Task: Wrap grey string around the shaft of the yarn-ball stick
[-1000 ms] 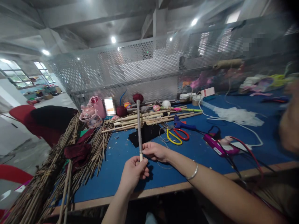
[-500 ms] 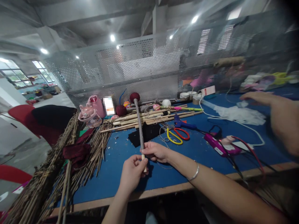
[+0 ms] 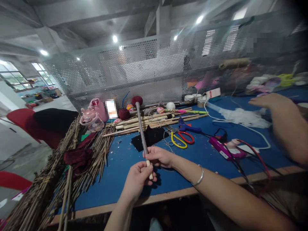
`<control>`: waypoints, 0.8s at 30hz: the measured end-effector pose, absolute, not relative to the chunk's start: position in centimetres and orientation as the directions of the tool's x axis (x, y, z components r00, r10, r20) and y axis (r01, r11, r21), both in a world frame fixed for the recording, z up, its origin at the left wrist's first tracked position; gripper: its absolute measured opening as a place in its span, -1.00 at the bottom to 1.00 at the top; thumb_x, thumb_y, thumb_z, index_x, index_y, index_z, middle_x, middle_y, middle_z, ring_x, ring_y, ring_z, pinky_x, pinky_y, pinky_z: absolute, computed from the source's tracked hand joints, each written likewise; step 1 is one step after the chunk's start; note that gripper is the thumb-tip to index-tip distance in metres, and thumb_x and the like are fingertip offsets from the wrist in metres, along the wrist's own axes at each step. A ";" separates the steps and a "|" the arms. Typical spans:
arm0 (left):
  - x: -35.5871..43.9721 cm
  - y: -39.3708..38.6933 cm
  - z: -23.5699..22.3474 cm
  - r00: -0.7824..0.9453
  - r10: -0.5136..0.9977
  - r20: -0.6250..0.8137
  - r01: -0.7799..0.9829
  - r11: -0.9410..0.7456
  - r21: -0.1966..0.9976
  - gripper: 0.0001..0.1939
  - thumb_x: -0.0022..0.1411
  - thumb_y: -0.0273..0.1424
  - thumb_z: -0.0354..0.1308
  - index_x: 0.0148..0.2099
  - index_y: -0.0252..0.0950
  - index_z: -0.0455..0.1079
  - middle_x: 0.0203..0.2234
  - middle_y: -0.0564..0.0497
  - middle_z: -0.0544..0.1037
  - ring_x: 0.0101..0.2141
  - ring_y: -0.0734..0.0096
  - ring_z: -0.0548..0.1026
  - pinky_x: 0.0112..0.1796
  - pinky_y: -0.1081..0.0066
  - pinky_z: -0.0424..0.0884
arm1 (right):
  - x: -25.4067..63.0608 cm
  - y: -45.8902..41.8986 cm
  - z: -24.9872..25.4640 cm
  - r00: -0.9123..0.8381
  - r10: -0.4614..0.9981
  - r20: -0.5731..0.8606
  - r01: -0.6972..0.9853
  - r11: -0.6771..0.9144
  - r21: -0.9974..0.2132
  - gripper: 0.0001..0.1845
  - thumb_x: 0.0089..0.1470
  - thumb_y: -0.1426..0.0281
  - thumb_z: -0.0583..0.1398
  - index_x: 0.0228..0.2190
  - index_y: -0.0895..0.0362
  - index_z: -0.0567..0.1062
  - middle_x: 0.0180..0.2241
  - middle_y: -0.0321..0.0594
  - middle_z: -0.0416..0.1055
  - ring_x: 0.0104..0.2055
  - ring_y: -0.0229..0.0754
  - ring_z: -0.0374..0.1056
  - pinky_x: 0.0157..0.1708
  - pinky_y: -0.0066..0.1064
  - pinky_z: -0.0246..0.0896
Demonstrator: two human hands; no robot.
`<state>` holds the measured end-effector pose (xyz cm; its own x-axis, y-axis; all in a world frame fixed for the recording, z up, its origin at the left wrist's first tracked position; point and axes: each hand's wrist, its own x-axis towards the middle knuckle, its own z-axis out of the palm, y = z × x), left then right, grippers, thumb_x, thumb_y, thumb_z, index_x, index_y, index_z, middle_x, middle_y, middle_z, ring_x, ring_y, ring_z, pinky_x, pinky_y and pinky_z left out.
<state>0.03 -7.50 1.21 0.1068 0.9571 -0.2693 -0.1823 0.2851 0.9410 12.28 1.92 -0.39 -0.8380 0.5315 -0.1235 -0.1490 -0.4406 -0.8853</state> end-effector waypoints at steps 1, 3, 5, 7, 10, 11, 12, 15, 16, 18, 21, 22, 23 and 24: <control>0.0 -7.6 1.3 0.153 0.947 -0.281 -0.240 0.312 0.919 -0.67 -0.02 -0.22 0.15 -0.30 -0.40 0.32 -0.61 0.01 0.43 -0.61 0.56 0.39 -0.64 0.64 0.21 | 12.4 1.9 -0.3 -0.855 0.504 -0.123 -0.153 -0.472 -0.868 -0.71 -0.16 0.34 0.24 -0.38 0.22 0.31 -0.66 -0.39 0.26 -0.73 -0.49 0.07 -0.80 -0.64 -0.35; -0.1 -7.8 1.4 0.209 0.929 -0.305 -0.321 0.360 0.876 -0.66 -0.01 -0.21 0.14 -0.26 -0.39 0.33 -0.61 0.01 0.44 -0.61 0.55 0.40 -0.66 0.64 0.20 | 12.5 1.8 -0.2 -0.874 0.472 -0.112 -0.158 -0.495 -0.855 -0.71 -0.15 0.35 0.23 -0.35 0.23 0.32 -0.63 -0.33 0.30 -0.67 -0.45 0.15 -0.78 -0.65 -0.33; -0.3 -8.0 1.4 0.207 0.921 -0.331 -0.326 0.384 0.864 -0.64 0.00 -0.20 0.13 -0.24 -0.38 0.32 -0.61 0.01 0.44 -0.62 0.54 0.40 -0.66 0.63 0.21 | 12.5 1.9 -0.3 -0.872 0.480 -0.091 -0.161 -0.459 -0.874 -0.74 -0.13 0.35 0.22 -0.37 0.24 0.32 -0.65 -0.34 0.29 -0.70 -0.47 0.10 -0.78 -0.64 -0.33; -0.5 -8.0 1.3 0.120 0.933 -0.340 -0.245 0.359 0.900 -0.63 -0.02 -0.18 0.13 -0.26 -0.37 0.31 -0.63 0.03 0.43 -0.64 0.53 0.40 -0.67 0.62 0.21 | 12.3 2.0 -0.6 -0.853 0.517 -0.078 -0.170 -0.416 -0.893 -0.76 -0.12 0.35 0.22 -0.41 0.24 0.31 -0.68 -0.40 0.24 -0.76 -0.51 -0.04 -0.80 -0.62 -0.35; -0.7 -8.0 1.2 -0.040 0.955 -0.294 -0.066 0.291 0.954 -0.64 -0.09 -0.19 0.19 -0.33 -0.36 0.27 -0.68 0.08 0.40 -0.67 0.54 0.38 -0.69 0.62 0.19 | 12.0 2.0 -0.9 -0.805 0.589 -0.065 -0.200 -0.372 -0.906 -0.75 -0.15 0.35 0.23 -0.45 0.21 0.29 -0.71 -0.50 0.14 -0.79 -0.54 -0.20 -0.82 -0.61 -0.38; -0.8 -8.0 1.2 -0.057 0.959 -0.279 -0.027 0.278 0.960 -0.64 -0.11 -0.20 0.21 -0.34 -0.36 0.26 -0.68 0.08 0.40 -0.66 0.53 0.38 -0.69 0.62 0.19 | 11.9 2.0 -1.0 -0.792 0.608 -0.058 -0.207 -0.357 -0.911 -0.75 -0.15 0.35 0.23 -0.45 0.21 0.28 -0.71 -0.51 0.11 -0.79 -0.54 -0.21 -0.82 -0.61 -0.38; -0.8 -8.0 1.2 -0.054 0.961 -0.271 -0.004 0.271 0.962 -0.63 -0.13 -0.21 0.22 -0.34 -0.36 0.26 -0.67 0.08 0.40 -0.67 0.53 0.38 -0.69 0.61 0.19 | 11.9 2.0 -1.1 -0.784 0.619 -0.050 -0.208 -0.339 -0.918 -0.75 -0.14 0.34 0.23 -0.46 0.20 0.27 -0.71 -0.52 0.09 -0.79 -0.53 -0.20 -0.82 -0.61 -0.37; -0.7 -8.1 1.3 -0.024 0.966 -0.258 0.009 0.258 0.966 -0.64 -0.12 -0.20 0.22 -0.36 -0.37 0.27 -0.68 0.07 0.41 -0.68 0.54 0.36 -0.69 0.60 0.20 | 11.7 1.9 -1.2 -0.779 0.626 -0.048 -0.187 -0.305 -0.934 -0.74 -0.14 0.33 0.23 -0.48 0.19 0.26 -0.73 -0.52 0.08 -0.79 -0.52 -0.18 -0.82 -0.61 -0.36; -0.7 -8.1 1.4 -0.018 0.967 -0.254 0.000 0.255 0.967 -0.64 -0.12 -0.20 0.21 -0.37 -0.38 0.28 -0.69 0.07 0.40 -0.68 0.55 0.36 -0.68 0.60 0.20 | 11.7 1.9 -1.2 -0.777 0.627 -0.054 -0.183 -0.306 -0.934 -0.73 -0.15 0.32 0.24 -0.47 0.19 0.25 -0.74 -0.53 0.07 -0.79 -0.52 -0.18 -0.82 -0.61 -0.36; -0.7 -8.2 1.5 0.022 0.965 -0.261 -0.052 0.261 0.964 -0.65 -0.09 -0.20 0.19 -0.37 -0.39 0.30 -0.67 0.05 0.41 -0.67 0.57 0.36 -0.66 0.60 0.22 | 11.8 1.9 -1.2 -0.782 0.619 -0.073 -0.174 -0.330 -0.928 -0.71 -0.17 0.31 0.25 -0.47 0.18 0.24 -0.75 -0.55 0.04 -0.79 -0.52 -0.20 -0.83 -0.61 -0.37; -0.9 -8.3 1.6 0.144 0.939 -0.313 -0.212 0.338 0.917 -0.65 -0.03 -0.21 0.16 -0.29 -0.40 0.33 -0.62 0.02 0.43 -0.65 0.60 0.38 -0.65 0.64 0.21 | 12.1 2.0 -0.8 -0.833 0.537 -0.131 -0.128 -0.418 -0.899 -0.69 -0.16 0.28 0.25 -0.45 0.17 0.24 -0.75 -0.54 0.02 -0.78 -0.52 -0.21 -0.81 -0.62 -0.40; -0.9 -8.4 1.6 0.181 0.927 -0.329 -0.265 0.368 0.891 -0.65 -0.02 -0.22 0.15 -0.27 -0.40 0.33 -0.61 0.02 0.43 -0.64 0.61 0.38 -0.65 0.66 0.20 | 12.3 2.0 -0.6 -0.851 0.503 -0.149 -0.111 -0.449 -0.886 -0.69 -0.16 0.28 0.24 -0.43 0.18 0.26 -0.74 -0.53 0.02 -0.77 -0.52 -0.19 -0.80 -0.63 -0.41; -0.9 -8.4 1.6 0.205 0.918 -0.339 -0.307 0.390 0.868 -0.65 -0.01 -0.22 0.15 -0.25 -0.40 0.33 -0.61 0.02 0.42 -0.65 0.62 0.38 -0.66 0.67 0.19 | 12.4 2.1 -0.5 -0.864 0.477 -0.161 -0.099 -0.475 -0.874 -0.69 -0.15 0.28 0.24 -0.41 0.18 0.27 -0.74 -0.52 0.02 -0.76 -0.52 -0.18 -0.79 -0.63 -0.42; -0.9 -8.4 1.6 0.218 0.912 -0.348 -0.332 0.404 0.852 -0.65 0.00 -0.23 0.14 -0.23 -0.39 0.32 -0.61 0.03 0.42 -0.65 0.62 0.37 -0.66 0.67 0.19 | 12.5 2.1 -0.4 -0.871 0.462 -0.167 -0.095 -0.492 -0.865 -0.68 -0.15 0.28 0.23 -0.38 0.19 0.28 -0.73 -0.51 0.02 -0.76 -0.51 -0.17 -0.78 -0.63 -0.42</control>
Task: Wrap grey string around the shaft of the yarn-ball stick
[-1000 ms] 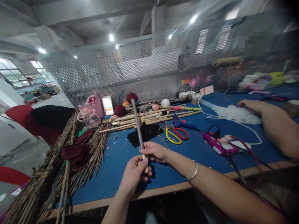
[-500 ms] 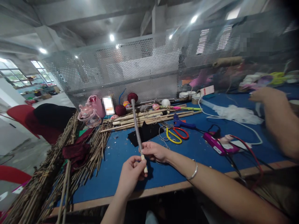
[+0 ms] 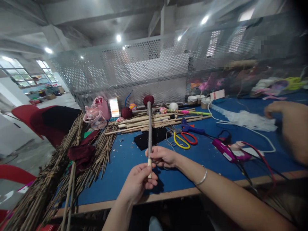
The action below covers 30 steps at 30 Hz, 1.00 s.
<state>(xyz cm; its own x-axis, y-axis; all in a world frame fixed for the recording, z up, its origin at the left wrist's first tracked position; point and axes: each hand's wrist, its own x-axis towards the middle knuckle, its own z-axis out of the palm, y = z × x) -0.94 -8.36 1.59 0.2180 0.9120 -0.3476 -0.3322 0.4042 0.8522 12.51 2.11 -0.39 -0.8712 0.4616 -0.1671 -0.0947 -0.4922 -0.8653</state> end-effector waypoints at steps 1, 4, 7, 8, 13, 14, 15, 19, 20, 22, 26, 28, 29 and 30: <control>-0.9 -8.3 1.5 0.220 0.909 -0.353 -0.335 0.410 0.848 -0.65 0.01 -0.23 0.12 -0.22 -0.38 0.32 -0.61 0.04 0.42 -0.65 0.62 0.37 -0.67 0.67 0.19 | 12.6 2.2 -0.4 -0.874 0.455 -0.168 -0.095 -0.500 -0.861 -0.68 -0.15 0.29 0.23 -0.36 0.19 0.28 -0.72 -0.50 0.03 -0.75 -0.51 -0.16 -0.78 -0.63 -0.42; -1.0 -8.1 1.2 0.127 0.933 -0.337 -0.184 0.356 0.916 -0.66 0.01 -0.19 0.11 -0.25 -0.36 0.30 -0.65 0.07 0.40 -0.67 0.58 0.36 -0.70 0.64 0.18 | 12.5 2.3 -0.8 -0.860 0.483 -0.165 -0.096 -0.471 -0.877 -0.71 -0.13 0.29 0.22 -0.39 0.19 0.27 -0.74 -0.52 0.01 -0.76 -0.51 -0.22 -0.79 -0.62 -0.43; -1.0 -7.9 1.0 -0.038 0.972 -0.230 0.077 0.233 0.969 -0.68 -0.05 -0.17 0.15 -0.39 -0.36 0.29 -0.73 0.11 0.34 -0.73 0.60 0.29 -0.73 0.62 0.14 | 12.2 2.3 -1.4 -0.815 0.557 -0.158 -0.097 -0.402 -0.911 -0.74 -0.12 0.30 0.21 -0.46 0.17 0.25 -0.77 -0.54 -0.03 -0.78 -0.51 -0.27 -0.81 -0.60 -0.42; -1.0 -7.8 0.9 -0.058 0.975 -0.215 0.112 0.220 0.969 -0.68 -0.06 -0.17 0.15 -0.42 -0.36 0.29 -0.75 0.11 0.33 -0.74 0.60 0.27 -0.73 0.62 0.13 | 12.1 2.3 -1.4 -0.802 0.577 -0.155 -0.101 -0.387 -0.917 -0.74 -0.12 0.30 0.21 -0.47 0.17 0.24 -0.77 -0.55 -0.04 -0.78 -0.50 -0.28 -0.82 -0.59 -0.43; -0.5 -7.8 1.3 0.107 0.935 -0.339 -0.196 0.354 0.914 -0.62 0.00 -0.13 0.08 -0.31 -0.38 0.31 -0.69 0.06 0.39 -0.71 0.60 0.33 -0.69 0.62 0.16 | 12.4 2.2 -0.4 -0.824 0.554 -0.120 -0.175 -0.450 -0.876 -0.74 -0.13 0.34 0.21 -0.39 0.18 0.27 -0.74 -0.53 -0.03 -0.75 -0.50 -0.24 -0.79 -0.63 -0.42; -0.4 -7.8 1.3 0.139 0.925 -0.355 -0.248 0.379 0.892 -0.60 0.01 -0.12 0.07 -0.28 -0.39 0.31 -0.69 0.07 0.39 -0.71 0.60 0.34 -0.69 0.63 0.16 | 12.5 2.2 -0.3 -0.831 0.545 -0.114 -0.180 -0.457 -0.871 -0.73 -0.13 0.34 0.22 -0.38 0.19 0.28 -0.73 -0.53 -0.03 -0.74 -0.50 -0.23 -0.79 -0.63 -0.42; -0.4 -7.8 1.3 0.161 0.916 -0.368 -0.268 0.400 0.877 -0.58 0.02 -0.11 0.04 -0.24 -0.38 0.30 -0.69 0.07 0.39 -0.71 0.59 0.34 -0.69 0.63 0.16 | 12.5 2.2 -0.3 -0.831 0.545 -0.112 -0.178 -0.451 -0.875 -0.73 -0.13 0.34 0.21 -0.38 0.19 0.28 -0.73 -0.52 -0.02 -0.74 -0.50 -0.22 -0.79 -0.63 -0.41; -0.6 -7.7 0.8 0.067 0.945 -0.321 -0.031 0.324 0.946 -0.61 0.00 -0.13 0.07 -0.26 -0.37 0.30 -0.69 0.07 0.38 -0.69 0.55 0.34 -0.69 0.60 0.16 | 12.3 2.3 -1.1 -0.785 0.606 -0.126 -0.100 -0.324 -0.941 -0.75 -0.12 0.31 0.21 -0.44 0.18 0.26 -0.75 -0.52 0.05 -0.80 -0.50 -0.19 -0.83 -0.60 -0.38; -0.7 -7.7 0.7 0.008 0.965 -0.262 0.065 0.261 0.963 -0.63 -0.01 -0.15 0.10 -0.29 -0.37 0.31 -0.70 0.08 0.37 -0.68 0.54 0.34 -0.68 0.59 0.17 | 12.2 2.3 -1.3 -0.769 0.627 -0.127 -0.085 -0.297 -0.951 -0.76 -0.12 0.31 0.21 -0.46 0.17 0.26 -0.76 -0.52 0.06 -0.81 -0.50 -0.18 -0.84 -0.60 -0.37; -0.8 -7.7 0.6 -0.077 0.986 -0.145 0.185 0.157 0.970 -0.67 -0.02 -0.18 0.12 -0.33 -0.37 0.33 -0.72 0.08 0.36 -0.67 0.54 0.34 -0.65 0.58 0.19 | 12.0 2.3 -1.5 -0.747 0.652 -0.130 -0.089 -0.292 -0.952 -0.75 -0.12 0.32 0.21 -0.47 0.17 0.24 -0.77 -0.53 0.03 -0.81 -0.50 -0.19 -0.84 -0.59 -0.38; -0.5 -8.0 1.3 -0.008 0.972 -0.236 -0.042 0.236 0.971 -0.67 0.03 -0.20 0.09 -0.28 -0.38 0.32 -0.65 0.04 0.42 -0.64 0.55 0.37 -0.63 0.60 0.23 | 12.3 2.3 -0.7 -0.809 0.571 -0.139 -0.169 -0.452 -0.876 -0.73 -0.13 0.35 0.22 -0.38 0.18 0.28 -0.73 -0.53 -0.02 -0.76 -0.51 -0.22 -0.79 -0.63 -0.41; -0.5 -8.1 1.7 0.078 0.947 -0.313 -0.232 0.322 0.918 -0.67 0.04 -0.20 0.08 -0.25 -0.39 0.30 -0.62 0.04 0.42 -0.65 0.60 0.37 -0.65 0.64 0.20 | 12.6 2.3 -0.3 -0.850 0.512 -0.123 -0.188 -0.513 -0.838 -0.72 -0.13 0.36 0.22 -0.34 0.20 0.29 -0.72 -0.51 -0.03 -0.73 -0.51 -0.17 -0.77 -0.64 -0.40; -0.5 -8.2 1.8 0.118 0.934 -0.338 -0.298 0.358 0.885 -0.66 0.04 -0.20 0.08 -0.24 -0.39 0.30 -0.62 0.05 0.41 -0.66 0.62 0.36 -0.67 0.66 0.18 | 12.6 2.3 -0.3 -0.857 0.502 -0.111 -0.195 -0.517 -0.834 -0.72 -0.13 0.36 0.22 -0.35 0.20 0.30 -0.72 -0.50 -0.02 -0.72 -0.50 -0.15 -0.76 -0.64 -0.40; -0.6 -8.2 1.9 0.147 0.923 -0.355 -0.334 0.384 0.861 -0.65 0.05 -0.20 0.07 -0.22 -0.38 0.30 -0.63 0.06 0.40 -0.67 0.63 0.36 -0.68 0.66 0.17 | 12.6 2.3 -0.3 -0.856 0.507 -0.102 -0.201 -0.507 -0.838 -0.73 -0.13 0.36 0.22 -0.36 0.21 0.30 -0.72 -0.49 -0.01 -0.72 -0.50 -0.15 -0.77 -0.64 -0.40</control>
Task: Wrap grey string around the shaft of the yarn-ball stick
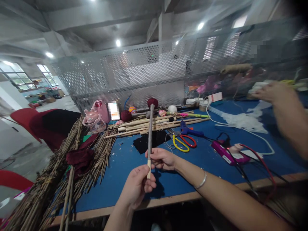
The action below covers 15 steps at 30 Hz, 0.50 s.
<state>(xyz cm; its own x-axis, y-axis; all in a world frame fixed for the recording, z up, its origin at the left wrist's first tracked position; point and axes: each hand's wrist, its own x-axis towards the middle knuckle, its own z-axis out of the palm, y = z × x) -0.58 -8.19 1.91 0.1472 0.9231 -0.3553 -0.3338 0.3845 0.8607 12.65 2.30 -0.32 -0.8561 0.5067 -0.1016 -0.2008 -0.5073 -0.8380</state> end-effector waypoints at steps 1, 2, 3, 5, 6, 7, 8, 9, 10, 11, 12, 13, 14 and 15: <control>-0.7 -8.2 1.9 0.162 0.916 -0.366 -0.338 0.400 0.852 -0.64 0.05 -0.19 0.06 -0.21 -0.38 0.30 -0.63 0.06 0.40 -0.68 0.62 0.35 -0.69 0.66 0.17 | 12.6 2.3 -0.5 -0.848 0.522 -0.095 -0.206 -0.488 -0.848 -0.74 -0.13 0.35 0.22 -0.38 0.21 0.30 -0.72 -0.49 0.01 -0.73 -0.50 -0.16 -0.78 -0.63 -0.41; -0.8 -8.1 1.9 0.156 0.916 -0.369 -0.311 0.400 0.862 -0.63 0.05 -0.17 0.05 -0.21 -0.37 0.30 -0.64 0.06 0.39 -0.68 0.61 0.35 -0.70 0.65 0.17 | 12.5 2.3 -0.7 -0.834 0.543 -0.093 -0.205 -0.463 -0.862 -0.75 -0.13 0.34 0.22 -0.40 0.21 0.30 -0.73 -0.49 0.02 -0.74 -0.50 -0.19 -0.79 -0.62 -0.42; -1.0 -8.1 1.8 0.126 0.924 -0.361 -0.257 0.382 0.888 -0.64 0.04 -0.17 0.07 -0.23 -0.36 0.29 -0.64 0.07 0.39 -0.68 0.60 0.35 -0.71 0.64 0.17 | 12.4 2.3 -0.9 -0.819 0.564 -0.099 -0.196 -0.439 -0.877 -0.76 -0.12 0.33 0.22 -0.43 0.20 0.29 -0.74 -0.50 0.02 -0.76 -0.51 -0.21 -0.80 -0.61 -0.43; -1.2 -7.9 1.6 0.022 0.951 -0.308 -0.091 0.309 0.947 -0.67 -0.01 -0.17 0.12 -0.32 -0.36 0.29 -0.69 0.09 0.37 -0.70 0.59 0.33 -0.72 0.64 0.15 | 12.1 2.3 -1.3 -0.791 0.599 -0.128 -0.160 -0.403 -0.901 -0.76 -0.12 0.32 0.21 -0.46 0.18 0.27 -0.77 -0.53 -0.01 -0.78 -0.50 -0.26 -0.82 -0.59 -0.45; -1.3 -7.9 1.6 -0.024 0.961 -0.274 -0.010 0.274 0.962 -0.68 -0.04 -0.19 0.15 -0.37 -0.37 0.28 -0.71 0.10 0.36 -0.71 0.60 0.31 -0.73 0.64 0.14 | 12.0 2.3 -1.4 -0.780 0.610 -0.141 -0.143 -0.394 -0.908 -0.76 -0.11 0.32 0.21 -0.48 0.18 0.26 -0.78 -0.54 -0.03 -0.79 -0.50 -0.27 -0.82 -0.59 -0.44; -1.3 -7.8 1.5 -0.051 0.966 -0.252 0.044 0.254 0.966 -0.69 -0.05 -0.20 0.16 -0.41 -0.37 0.27 -0.73 0.11 0.34 -0.73 0.61 0.30 -0.73 0.64 0.14 | 12.0 2.3 -1.5 -0.774 0.616 -0.149 -0.135 -0.390 -0.911 -0.76 -0.11 0.32 0.21 -0.48 0.17 0.25 -0.79 -0.54 -0.04 -0.79 -0.50 -0.28 -0.83 -0.58 -0.44; -1.3 -7.8 1.6 -0.056 0.968 -0.246 0.061 0.250 0.966 -0.70 -0.06 -0.21 0.17 -0.43 -0.37 0.26 -0.75 0.11 0.34 -0.73 0.61 0.29 -0.72 0.63 0.14 | 12.0 2.3 -1.4 -0.774 0.616 -0.150 -0.137 -0.395 -0.908 -0.76 -0.11 0.32 0.21 -0.48 0.17 0.25 -0.79 -0.55 -0.05 -0.79 -0.50 -0.28 -0.82 -0.59 -0.44; -1.2 -7.7 1.6 -0.040 0.966 -0.255 0.035 0.257 0.966 -0.70 -0.04 -0.21 0.16 -0.44 -0.38 0.26 -0.74 0.10 0.36 -0.73 0.61 0.30 -0.71 0.63 0.15 | 12.1 2.2 -1.2 -0.780 0.609 -0.147 -0.149 -0.408 -0.901 -0.76 -0.11 0.32 0.21 -0.46 0.17 0.26 -0.78 -0.55 -0.06 -0.77 -0.50 -0.28 -0.82 -0.59 -0.44; -1.1 -7.7 1.7 -0.011 0.961 -0.276 -0.025 0.275 0.961 -0.69 -0.03 -0.20 0.14 -0.42 -0.38 0.26 -0.72 0.08 0.38 -0.72 0.61 0.31 -0.70 0.63 0.16 | 12.2 2.2 -1.0 -0.791 0.595 -0.140 -0.166 -0.429 -0.888 -0.76 -0.11 0.32 0.22 -0.43 0.18 0.27 -0.77 -0.54 -0.07 -0.76 -0.50 -0.28 -0.81 -0.60 -0.44; -1.0 -7.8 1.8 0.023 0.953 -0.301 -0.107 0.302 0.947 -0.69 -0.01 -0.20 0.13 -0.39 -0.39 0.27 -0.69 0.07 0.39 -0.71 0.62 0.32 -0.69 0.64 0.17 | 12.3 2.2 -0.7 -0.806 0.577 -0.132 -0.182 -0.454 -0.872 -0.75 -0.12 0.33 0.22 -0.40 0.18 0.28 -0.75 -0.54 -0.08 -0.75 -0.50 -0.28 -0.79 -0.62 -0.44; -0.9 -7.8 1.8 0.057 0.943 -0.327 -0.190 0.331 0.924 -0.68 0.01 -0.19 0.11 -0.35 -0.39 0.28 -0.68 0.07 0.39 -0.70 0.64 0.33 -0.69 0.65 0.17 | 12.4 2.2 -0.5 -0.821 0.557 -0.126 -0.194 -0.479 -0.856 -0.73 -0.12 0.34 0.22 -0.37 0.19 0.29 -0.74 -0.54 -0.08 -0.73 -0.50 -0.28 -0.78 -0.63 -0.43; -0.8 -7.9 1.8 0.088 0.933 -0.348 -0.257 0.359 0.897 -0.67 0.02 -0.19 0.09 -0.31 -0.40 0.30 -0.67 0.07 0.39 -0.70 0.65 0.32 -0.68 0.66 0.16 | 12.5 2.2 -0.3 -0.832 0.542 -0.122 -0.199 -0.496 -0.845 -0.73 -0.12 0.34 0.22 -0.36 0.19 0.29 -0.73 -0.53 -0.09 -0.72 -0.50 -0.27 -0.77 -0.64 -0.42; -0.7 -8.0 1.7 0.118 0.922 -0.367 -0.297 0.386 0.873 -0.65 0.04 -0.18 0.07 -0.27 -0.40 0.30 -0.66 0.08 0.39 -0.70 0.66 0.32 -0.69 0.66 0.15 | 12.6 2.1 -0.2 -0.836 0.535 -0.120 -0.199 -0.501 -0.842 -0.73 -0.13 0.35 0.22 -0.36 0.20 0.30 -0.73 -0.53 -0.08 -0.72 -0.50 -0.27 -0.77 -0.64 -0.41; -0.7 -8.0 1.6 0.143 0.912 -0.384 -0.304 0.410 0.860 -0.62 0.05 -0.16 0.05 -0.24 -0.39 0.30 -0.66 0.07 0.38 -0.70 0.65 0.32 -0.69 0.66 0.15 | 12.6 2.1 -0.2 -0.834 0.539 -0.122 -0.195 -0.494 -0.847 -0.73 -0.13 0.34 0.22 -0.38 0.20 0.30 -0.74 -0.53 -0.07 -0.72 -0.50 -0.26 -0.78 -0.64 -0.42</control>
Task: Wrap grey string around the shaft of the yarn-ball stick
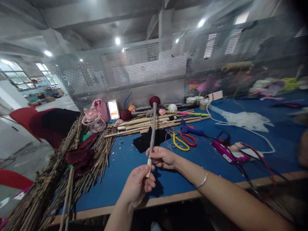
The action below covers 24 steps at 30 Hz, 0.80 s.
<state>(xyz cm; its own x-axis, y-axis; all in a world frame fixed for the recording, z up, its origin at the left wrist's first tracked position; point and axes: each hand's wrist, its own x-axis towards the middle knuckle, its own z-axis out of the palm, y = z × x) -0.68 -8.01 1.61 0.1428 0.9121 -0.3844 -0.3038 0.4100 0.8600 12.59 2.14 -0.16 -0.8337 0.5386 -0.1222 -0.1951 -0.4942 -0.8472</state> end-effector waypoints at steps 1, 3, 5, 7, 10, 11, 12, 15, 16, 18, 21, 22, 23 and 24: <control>-0.7 -8.0 1.5 0.151 0.908 -0.392 -0.274 0.419 0.866 -0.61 0.06 -0.14 0.03 -0.22 -0.39 0.30 -0.65 0.07 0.39 -0.70 0.62 0.33 -0.69 0.64 0.15 | 12.5 2.1 -0.2 -0.824 0.552 -0.129 -0.186 -0.477 -0.859 -0.74 -0.13 0.34 0.22 -0.40 0.19 0.29 -0.75 -0.53 -0.07 -0.73 -0.50 -0.27 -0.78 -0.63 -0.42; -0.9 -8.0 1.1 0.087 0.932 -0.352 -0.129 0.360 0.924 -0.61 0.04 -0.13 0.03 -0.23 -0.36 0.30 -0.64 0.06 0.39 -0.67 0.57 0.34 -0.70 0.62 0.14 | 12.3 2.2 -0.6 -0.787 0.598 -0.151 -0.151 -0.425 -0.893 -0.75 -0.13 0.32 0.22 -0.44 0.18 0.27 -0.77 -0.54 -0.05 -0.76 -0.49 -0.28 -0.81 -0.61 -0.42; -1.2 -7.9 0.7 -0.039 0.973 -0.228 0.065 0.230 0.971 -0.65 -0.01 -0.15 0.10 -0.30 -0.34 0.30 -0.67 0.10 0.36 -0.67 0.58 0.32 -0.68 0.61 0.14 | 11.9 2.2 -1.1 -0.754 0.634 -0.173 -0.099 -0.369 -0.924 -0.76 -0.12 0.31 0.21 -0.47 0.16 0.25 -0.81 -0.56 -0.05 -0.80 -0.49 -0.27 -0.84 -0.59 -0.40; -1.5 -7.8 0.5 -0.115 0.988 -0.106 0.215 0.129 0.968 -0.70 -0.05 -0.19 0.15 -0.38 -0.34 0.31 -0.72 0.14 0.30 -0.67 0.60 0.28 -0.65 0.60 0.14 | 11.7 2.2 -1.5 -0.732 0.657 -0.178 -0.057 -0.319 -0.946 -0.75 -0.12 0.29 0.20 -0.49 0.15 0.23 -0.83 -0.56 -0.04 -0.82 -0.48 -0.25 -0.85 -0.59 -0.38; -1.4 -7.7 0.5 -0.090 0.987 -0.133 0.190 0.148 0.971 -0.71 -0.04 -0.20 0.14 -0.41 -0.35 0.30 -0.73 0.12 0.33 -0.66 0.56 0.32 -0.62 0.57 0.19 | 11.8 2.2 -1.6 -0.729 0.665 -0.162 -0.047 -0.284 -0.958 -0.74 -0.12 0.28 0.20 -0.49 0.15 0.23 -0.82 -0.56 -0.02 -0.83 -0.48 -0.22 -0.86 -0.59 -0.37; -1.2 -7.7 0.6 -0.069 0.981 -0.182 0.121 0.189 0.974 -0.71 -0.03 -0.20 0.14 -0.40 -0.35 0.29 -0.70 0.09 0.36 -0.64 0.54 0.35 -0.61 0.57 0.21 | 11.9 2.2 -1.5 -0.740 0.654 -0.156 -0.056 -0.292 -0.955 -0.74 -0.11 0.27 0.20 -0.47 0.15 0.23 -0.81 -0.56 -0.01 -0.82 -0.48 -0.21 -0.86 -0.59 -0.37; -1.1 -7.7 0.7 -0.042 0.971 -0.234 0.035 0.236 0.971 -0.70 -0.03 -0.20 0.14 -0.39 -0.36 0.28 -0.66 0.07 0.39 -0.62 0.53 0.37 -0.60 0.56 0.23 | 12.0 2.2 -1.3 -0.758 0.634 -0.152 -0.071 -0.311 -0.948 -0.74 -0.11 0.26 0.19 -0.44 0.15 0.24 -0.80 -0.56 -0.01 -0.82 -0.49 -0.22 -0.85 -0.60 -0.38; -0.7 -8.0 1.1 0.069 0.940 -0.333 -0.219 0.340 0.914 -0.70 -0.01 -0.21 0.14 -0.37 -0.37 0.26 -0.57 0.01 0.45 -0.59 0.57 0.40 -0.58 0.61 0.26 | 12.3 2.0 -0.6 -0.813 0.565 -0.137 -0.111 -0.382 -0.917 -0.72 -0.11 0.28 0.20 -0.38 0.16 0.26 -0.76 -0.56 0.01 -0.79 -0.51 -0.24 -0.83 -0.61 -0.39; -0.6 -8.1 1.2 0.106 0.934 -0.341 -0.279 0.357 0.891 -0.71 0.00 -0.22 0.13 -0.38 -0.37 0.25 -0.55 0.00 0.45 -0.58 0.59 0.41 -0.58 0.63 0.26 | 12.3 1.9 -0.4 -0.818 0.560 -0.130 -0.117 -0.384 -0.916 -0.72 -0.12 0.29 0.20 -0.39 0.17 0.27 -0.75 -0.55 0.02 -0.78 -0.51 -0.23 -0.82 -0.61 -0.38; -0.6 -8.5 1.2 0.156 0.925 -0.346 -0.340 0.379 0.861 -0.71 0.02 -0.21 0.11 -0.37 -0.37 0.24 -0.53 -0.01 0.45 -0.58 0.60 0.41 -0.59 0.65 0.25 | 12.2 1.5 -0.1 -0.805 0.581 -0.119 -0.113 -0.347 -0.931 -0.74 -0.12 0.30 0.20 -0.43 0.18 0.26 -0.73 -0.52 0.08 -0.78 -0.52 -0.20 -0.82 -0.61 -0.37; -0.5 -8.9 1.0 0.141 0.925 -0.353 -0.242 0.378 0.894 -0.68 0.01 -0.19 0.11 -0.32 -0.36 0.25 -0.56 0.01 0.44 -0.60 0.57 0.41 -0.64 0.64 0.24 | 11.8 0.2 0.1 -0.753 0.645 -0.127 -0.084 -0.286 -0.955 -0.73 -0.13 0.29 0.21 -0.49 0.18 0.23 -0.75 -0.51 0.11 -0.80 -0.51 -0.16 -0.82 -0.60 -0.37; -0.4 -9.1 0.9 0.111 0.932 -0.345 -0.174 0.360 0.917 -0.67 -0.01 -0.19 0.12 -0.32 -0.37 0.25 -0.60 0.03 0.43 -0.63 0.57 0.39 -0.66 0.63 0.22 | 11.6 -0.4 0.2 -0.731 0.669 -0.134 -0.077 -0.277 -0.958 -0.72 -0.14 0.29 0.21 -0.51 0.18 0.23 -0.76 -0.52 0.10 -0.80 -0.52 -0.16 -0.82 -0.60 -0.38; -0.4 -9.2 0.8 0.081 0.940 -0.331 -0.108 0.338 0.935 -0.66 -0.03 -0.19 0.14 -0.33 -0.38 0.25 -0.64 0.05 0.41 -0.65 0.57 0.37 -0.68 0.63 0.21 | 11.5 -0.9 0.2 -0.707 0.692 -0.144 -0.073 -0.274 -0.959 -0.72 -0.16 0.30 0.22 -0.52 0.19 0.22 -0.77 -0.53 0.08 -0.80 -0.52 -0.16 -0.82 -0.60 -0.37; -0.4 -9.4 0.7 0.059 0.947 -0.316 -0.060 0.320 0.946 -0.66 -0.04 -0.20 0.16 -0.35 -0.39 0.26 -0.67 0.06 0.39 -0.68 0.58 0.36 -0.69 0.63 0.20 | 11.4 -1.4 0.3 -0.683 0.714 -0.154 -0.070 -0.274 -0.959 -0.71 -0.17 0.30 0.23 -0.53 0.19 0.22 -0.77 -0.53 0.07 -0.80 -0.53 -0.17 -0.81 -0.60 -0.37</control>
